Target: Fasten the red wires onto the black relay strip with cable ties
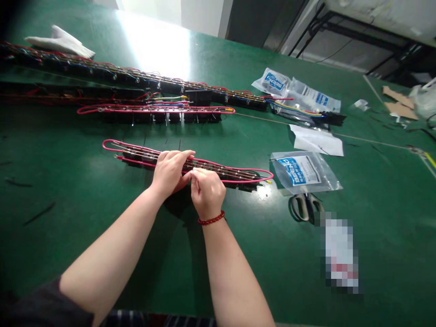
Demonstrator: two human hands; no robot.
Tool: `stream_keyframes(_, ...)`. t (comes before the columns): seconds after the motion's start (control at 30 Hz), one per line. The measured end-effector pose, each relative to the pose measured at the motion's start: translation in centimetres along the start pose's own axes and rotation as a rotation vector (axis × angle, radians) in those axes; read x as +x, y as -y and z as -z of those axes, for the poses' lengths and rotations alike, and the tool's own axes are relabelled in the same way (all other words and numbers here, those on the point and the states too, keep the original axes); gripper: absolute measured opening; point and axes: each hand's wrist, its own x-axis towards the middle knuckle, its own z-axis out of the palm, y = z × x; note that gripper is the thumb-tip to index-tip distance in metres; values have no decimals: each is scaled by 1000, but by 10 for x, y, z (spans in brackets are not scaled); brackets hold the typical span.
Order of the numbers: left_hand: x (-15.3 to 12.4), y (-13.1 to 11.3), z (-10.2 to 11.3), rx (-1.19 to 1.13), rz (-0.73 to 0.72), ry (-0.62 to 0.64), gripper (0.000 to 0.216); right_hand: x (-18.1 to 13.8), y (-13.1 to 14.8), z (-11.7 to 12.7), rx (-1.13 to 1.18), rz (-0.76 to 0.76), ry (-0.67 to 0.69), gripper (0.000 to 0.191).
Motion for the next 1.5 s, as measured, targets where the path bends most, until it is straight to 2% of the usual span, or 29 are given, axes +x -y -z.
stream_keyframes(0.33, -2, -1, 0, 43, -13, 18, 49, 2, 0, 0, -27, 24, -18, 19)
stream_keyframes(0.6, -3, -1, -1, 77, -46, 24, 48, 1, -2, -2, -19, -39, 99, 12)
stream_keyframes(0.83, -4, -5, 1, 190, -50, 24, 42, 1, -3, -4, -32, -101, 121, 8)
stream_keyframes(1.03, -4, -4, 1, 195, -30, 2, 36, 3, -3, -5, -28, -107, 163, 10)
stream_keyframes(1.5, -1, -1, 1, 102, -54, 51, 56, 2, -4, -6, 16, -154, 162, 9)
